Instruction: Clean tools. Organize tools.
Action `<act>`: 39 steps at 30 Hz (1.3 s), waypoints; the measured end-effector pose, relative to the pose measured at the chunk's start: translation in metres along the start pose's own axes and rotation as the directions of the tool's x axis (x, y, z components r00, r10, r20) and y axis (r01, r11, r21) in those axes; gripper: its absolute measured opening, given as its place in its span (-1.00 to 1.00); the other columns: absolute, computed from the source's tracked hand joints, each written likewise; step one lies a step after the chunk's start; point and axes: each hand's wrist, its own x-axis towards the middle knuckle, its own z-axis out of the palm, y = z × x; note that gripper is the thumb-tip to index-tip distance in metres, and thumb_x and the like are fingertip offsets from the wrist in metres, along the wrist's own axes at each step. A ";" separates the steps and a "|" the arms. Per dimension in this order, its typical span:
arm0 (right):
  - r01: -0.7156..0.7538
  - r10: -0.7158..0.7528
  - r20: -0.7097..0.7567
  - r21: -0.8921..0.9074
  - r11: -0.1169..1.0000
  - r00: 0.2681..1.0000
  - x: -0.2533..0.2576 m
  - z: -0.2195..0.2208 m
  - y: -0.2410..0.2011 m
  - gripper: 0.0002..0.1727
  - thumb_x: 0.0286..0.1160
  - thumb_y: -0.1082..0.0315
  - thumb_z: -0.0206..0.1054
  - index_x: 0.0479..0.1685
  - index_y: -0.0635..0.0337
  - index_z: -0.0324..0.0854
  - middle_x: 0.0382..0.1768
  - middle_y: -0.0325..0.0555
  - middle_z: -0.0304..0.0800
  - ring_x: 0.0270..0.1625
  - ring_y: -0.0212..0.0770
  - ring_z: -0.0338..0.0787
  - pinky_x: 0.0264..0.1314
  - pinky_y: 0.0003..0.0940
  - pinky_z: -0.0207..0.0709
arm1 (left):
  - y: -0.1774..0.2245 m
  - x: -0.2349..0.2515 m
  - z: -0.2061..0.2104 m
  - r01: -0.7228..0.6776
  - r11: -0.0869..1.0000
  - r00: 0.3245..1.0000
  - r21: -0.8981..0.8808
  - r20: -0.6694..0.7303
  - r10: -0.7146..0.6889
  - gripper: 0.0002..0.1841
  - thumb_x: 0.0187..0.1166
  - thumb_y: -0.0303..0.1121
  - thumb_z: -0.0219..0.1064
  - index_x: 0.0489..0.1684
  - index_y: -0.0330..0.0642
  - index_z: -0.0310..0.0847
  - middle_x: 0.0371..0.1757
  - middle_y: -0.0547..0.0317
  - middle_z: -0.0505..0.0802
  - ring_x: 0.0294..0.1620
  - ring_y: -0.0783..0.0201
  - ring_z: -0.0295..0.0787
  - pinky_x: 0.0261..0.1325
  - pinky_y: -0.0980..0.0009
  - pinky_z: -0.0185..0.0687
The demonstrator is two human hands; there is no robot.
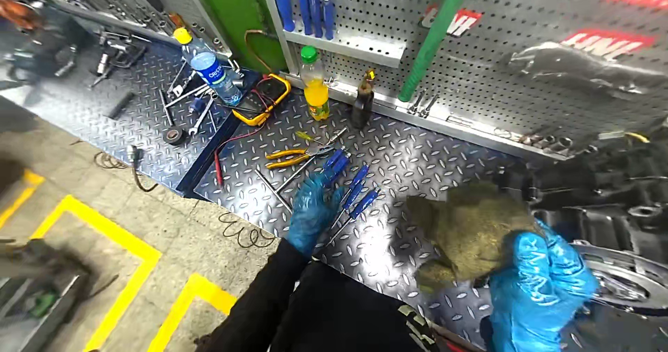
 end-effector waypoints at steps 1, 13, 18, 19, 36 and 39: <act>0.051 -0.049 0.054 -0.044 0.998 0.997 0.001 0.004 0.001 -0.79 0.65 0.32 0.23 -0.12 -0.06 0.83 0.05 -0.54 0.88 0.14 -0.55 0.80 0.24 -0.53 0.69 | 0.004 -0.016 0.007 -0.006 1.000 0.999 0.023 0.038 0.006 -0.54 0.59 0.00 0.40 0.36 -0.02 0.69 0.29 -0.06 0.79 0.29 -0.04 0.75 0.33 -0.12 0.68; 0.590 -0.237 0.857 -0.093 0.802 0.457 -0.041 0.130 0.160 -0.64 0.68 0.29 0.18 0.25 0.21 0.78 0.36 0.03 0.81 0.43 0.09 0.76 0.58 0.12 0.45 | 0.045 -0.021 0.037 0.261 0.909 0.763 0.326 0.507 -0.401 -0.53 0.87 -0.18 0.00 0.58 -0.26 0.51 0.48 -0.22 0.70 0.51 -0.16 0.62 0.54 -0.12 0.45; 0.391 -0.089 0.764 -0.223 0.893 0.639 -0.017 0.129 0.174 -0.63 0.69 0.14 0.25 0.00 0.26 0.83 0.26 0.10 0.81 0.48 0.08 0.67 0.64 0.06 0.41 | 0.023 -0.033 0.056 0.261 0.951 0.820 0.165 0.481 -0.309 -0.54 0.87 -0.09 -0.06 0.38 -0.13 0.66 0.19 -0.20 0.84 0.26 -0.22 0.79 0.26 -0.26 0.64; 0.384 -0.076 0.735 -0.261 0.886 0.674 -0.022 0.132 0.170 -0.62 0.68 0.13 0.25 0.00 0.28 0.82 0.26 0.13 0.80 0.50 0.11 0.65 0.63 0.07 0.41 | 0.025 -0.029 0.053 0.273 0.948 0.799 0.165 0.510 -0.319 -0.55 0.86 -0.11 -0.05 0.39 -0.13 0.66 0.21 -0.21 0.83 0.28 -0.22 0.77 0.28 -0.25 0.62; 0.522 0.100 0.832 -0.431 0.736 0.546 -0.027 0.149 0.141 -0.52 0.80 0.08 0.10 0.26 0.34 0.66 0.26 0.33 0.72 0.44 0.41 0.62 0.46 0.39 0.42 | 0.015 -0.046 0.057 0.188 0.974 0.834 0.125 0.503 -0.225 -0.67 0.75 -0.24 0.10 0.22 -0.12 0.72 0.03 -0.18 0.88 0.15 -0.20 0.83 0.16 -0.22 0.68; 0.611 -0.099 0.860 -0.270 0.744 0.501 -0.027 0.142 0.152 -0.63 0.70 0.20 0.20 0.13 0.29 0.78 0.17 0.25 0.83 0.35 0.34 0.72 0.51 0.30 0.42 | 0.032 -0.038 0.037 0.251 0.961 0.785 0.115 0.556 -0.272 -0.67 0.77 -0.28 0.13 0.28 -0.20 0.72 0.12 -0.24 0.85 0.24 -0.22 0.78 0.30 -0.22 0.58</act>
